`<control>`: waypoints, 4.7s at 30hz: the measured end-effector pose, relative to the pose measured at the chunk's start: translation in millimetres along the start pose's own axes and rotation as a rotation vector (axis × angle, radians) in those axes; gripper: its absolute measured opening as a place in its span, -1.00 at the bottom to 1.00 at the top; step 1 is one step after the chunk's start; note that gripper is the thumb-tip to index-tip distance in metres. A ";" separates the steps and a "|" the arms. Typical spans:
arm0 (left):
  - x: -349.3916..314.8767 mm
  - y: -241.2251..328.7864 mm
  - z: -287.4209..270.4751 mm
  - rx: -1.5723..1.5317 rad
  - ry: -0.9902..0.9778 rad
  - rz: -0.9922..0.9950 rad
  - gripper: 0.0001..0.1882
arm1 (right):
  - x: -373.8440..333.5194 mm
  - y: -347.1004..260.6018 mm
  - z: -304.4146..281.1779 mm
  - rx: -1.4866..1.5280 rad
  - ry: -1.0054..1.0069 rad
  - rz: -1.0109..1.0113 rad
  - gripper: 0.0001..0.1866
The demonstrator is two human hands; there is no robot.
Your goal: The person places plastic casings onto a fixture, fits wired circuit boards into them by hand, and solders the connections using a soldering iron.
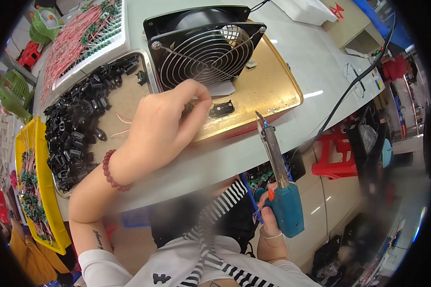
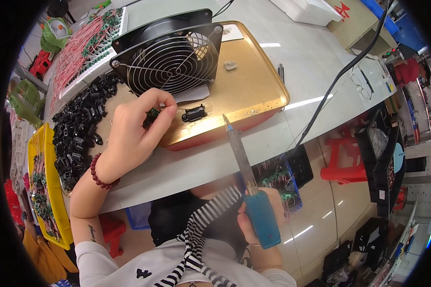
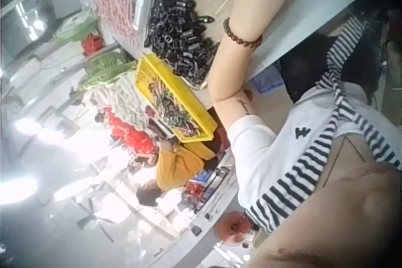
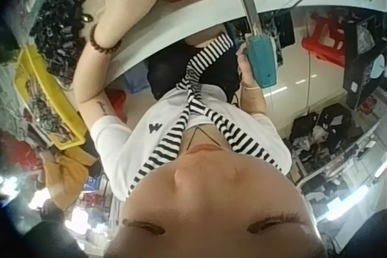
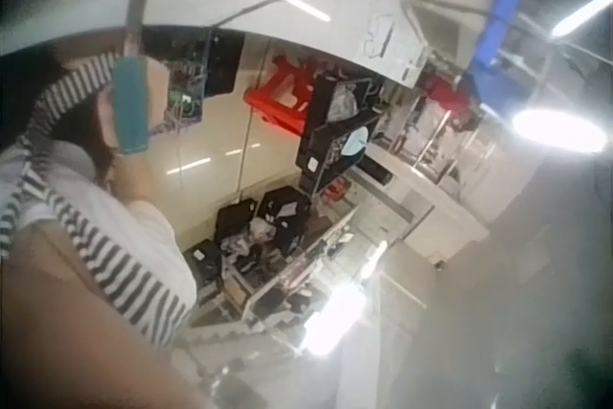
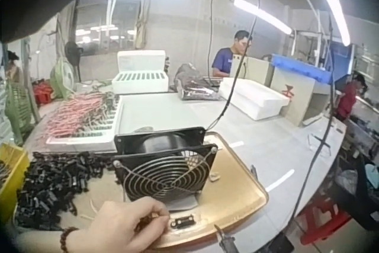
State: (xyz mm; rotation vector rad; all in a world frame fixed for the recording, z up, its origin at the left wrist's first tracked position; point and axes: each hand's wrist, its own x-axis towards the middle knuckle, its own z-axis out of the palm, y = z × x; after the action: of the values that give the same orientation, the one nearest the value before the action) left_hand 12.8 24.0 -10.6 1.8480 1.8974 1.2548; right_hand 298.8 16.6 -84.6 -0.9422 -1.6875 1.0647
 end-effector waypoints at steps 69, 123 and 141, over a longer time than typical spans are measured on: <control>-1.3 -19.5 10.9 0.113 0.101 0.196 -0.94 | 9.4 -13.6 16.9 0.264 -0.101 0.207 -0.46; -16.5 -4.1 7.0 0.613 0.196 0.469 -0.84 | 7.9 -9.0 16.7 0.254 0.019 0.101 -0.44; -12.2 -9.5 -1.3 0.598 0.097 0.434 -0.77 | 5.0 -12.5 13.1 0.149 0.028 0.147 -0.42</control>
State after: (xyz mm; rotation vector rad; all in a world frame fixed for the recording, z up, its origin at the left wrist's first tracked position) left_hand 7.5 13.9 -21.2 2.6577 2.1662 0.9465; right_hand 283.2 13.7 -74.4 -0.9910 -1.5114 1.2509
